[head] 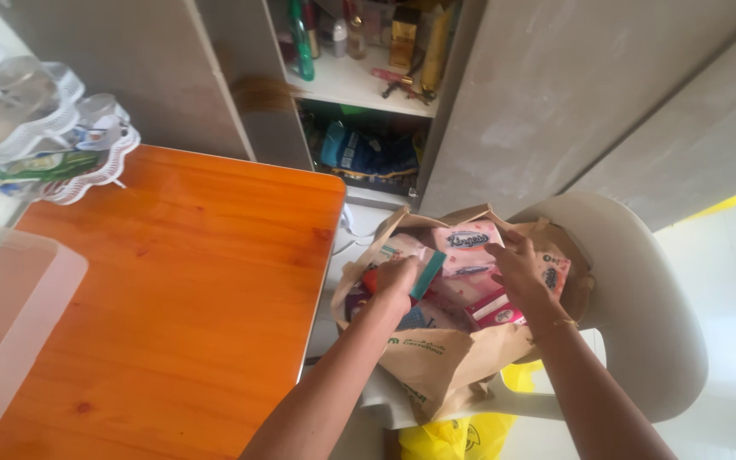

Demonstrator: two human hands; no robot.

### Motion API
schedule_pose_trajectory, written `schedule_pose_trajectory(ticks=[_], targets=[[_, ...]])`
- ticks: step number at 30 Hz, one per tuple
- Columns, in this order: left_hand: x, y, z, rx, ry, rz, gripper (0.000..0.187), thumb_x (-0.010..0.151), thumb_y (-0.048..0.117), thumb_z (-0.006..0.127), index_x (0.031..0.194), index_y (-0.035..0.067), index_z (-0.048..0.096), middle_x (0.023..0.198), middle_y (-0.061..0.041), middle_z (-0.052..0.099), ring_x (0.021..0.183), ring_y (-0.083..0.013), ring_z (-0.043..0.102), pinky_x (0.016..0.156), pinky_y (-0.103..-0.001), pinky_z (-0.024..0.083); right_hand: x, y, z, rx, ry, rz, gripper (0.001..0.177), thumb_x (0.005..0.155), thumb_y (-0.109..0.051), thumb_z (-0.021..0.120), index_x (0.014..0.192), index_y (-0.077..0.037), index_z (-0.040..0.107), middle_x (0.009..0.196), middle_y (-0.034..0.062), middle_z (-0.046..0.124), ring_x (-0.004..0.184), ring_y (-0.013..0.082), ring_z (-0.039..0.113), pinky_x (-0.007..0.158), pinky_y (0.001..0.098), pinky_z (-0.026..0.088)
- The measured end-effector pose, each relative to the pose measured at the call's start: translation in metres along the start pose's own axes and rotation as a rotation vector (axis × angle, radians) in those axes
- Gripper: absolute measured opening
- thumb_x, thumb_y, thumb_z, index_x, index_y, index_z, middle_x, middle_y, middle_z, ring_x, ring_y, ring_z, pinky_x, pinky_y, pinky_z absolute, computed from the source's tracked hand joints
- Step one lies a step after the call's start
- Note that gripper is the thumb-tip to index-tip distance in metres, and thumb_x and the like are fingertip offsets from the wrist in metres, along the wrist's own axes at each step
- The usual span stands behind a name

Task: The person removes various household items, including tissues, soap, sauce, and sanitary products, from a shopping bag and arranges them on a wooden table.

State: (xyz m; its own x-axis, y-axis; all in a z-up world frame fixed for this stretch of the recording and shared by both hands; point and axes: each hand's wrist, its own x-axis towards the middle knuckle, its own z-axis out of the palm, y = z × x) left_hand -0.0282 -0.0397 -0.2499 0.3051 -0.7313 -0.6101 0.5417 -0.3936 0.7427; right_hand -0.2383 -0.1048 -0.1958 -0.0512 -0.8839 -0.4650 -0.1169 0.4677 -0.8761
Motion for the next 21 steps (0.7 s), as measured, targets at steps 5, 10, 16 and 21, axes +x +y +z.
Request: schedule_pose_trajectory(ticks=[5,10,16,21], targets=[[0.008,-0.010,0.009,0.083,0.164,-0.115,0.020,0.089,0.018,0.069,0.093,-0.001,0.068,0.083,-0.010,0.065,0.069,-0.0191,0.060,0.054,-0.036,0.046,0.009,-0.009,0.012,-0.152,0.130,0.133,0.090,0.081,-0.040,0.081,0.151,-0.011,0.033,0.144,0.0164,0.047,0.121,0.0304,0.055,0.092,0.0508,0.051],[-0.005,-0.002,0.022,0.109,0.163,-0.083,0.018,0.088,0.020,0.069,0.076,0.005,0.069,0.073,-0.003,0.065,0.060,-0.0126,0.054,0.048,-0.035,0.038,0.018,-0.011,0.020,-0.121,0.080,0.241,0.099,0.080,-0.050,0.080,0.157,-0.020,0.026,0.152,0.0140,0.041,0.128,0.0341,0.048,0.091,0.0547,0.046],[0.016,-0.018,0.018,0.182,0.158,-0.002,0.030,0.091,0.021,0.068,0.067,0.004,0.065,0.061,-0.001,0.059,0.050,-0.0112,0.048,0.045,-0.032,0.037,0.045,0.019,0.016,0.076,-0.086,0.015,0.065,0.085,-0.032,0.078,0.137,0.003,0.063,0.121,0.0146,0.071,0.100,0.0248,0.070,0.071,0.0364,0.058],[0.019,-0.027,0.013,0.159,0.106,0.014,0.031,0.090,0.019,0.070,0.064,0.007,0.059,0.058,-0.001,0.052,0.046,-0.0116,0.043,0.042,-0.032,0.029,0.060,0.043,0.007,0.166,-0.100,-0.161,0.064,0.082,-0.023,0.083,0.128,0.008,0.052,0.110,0.0109,0.070,0.094,0.0177,0.071,0.073,0.0276,0.061]])
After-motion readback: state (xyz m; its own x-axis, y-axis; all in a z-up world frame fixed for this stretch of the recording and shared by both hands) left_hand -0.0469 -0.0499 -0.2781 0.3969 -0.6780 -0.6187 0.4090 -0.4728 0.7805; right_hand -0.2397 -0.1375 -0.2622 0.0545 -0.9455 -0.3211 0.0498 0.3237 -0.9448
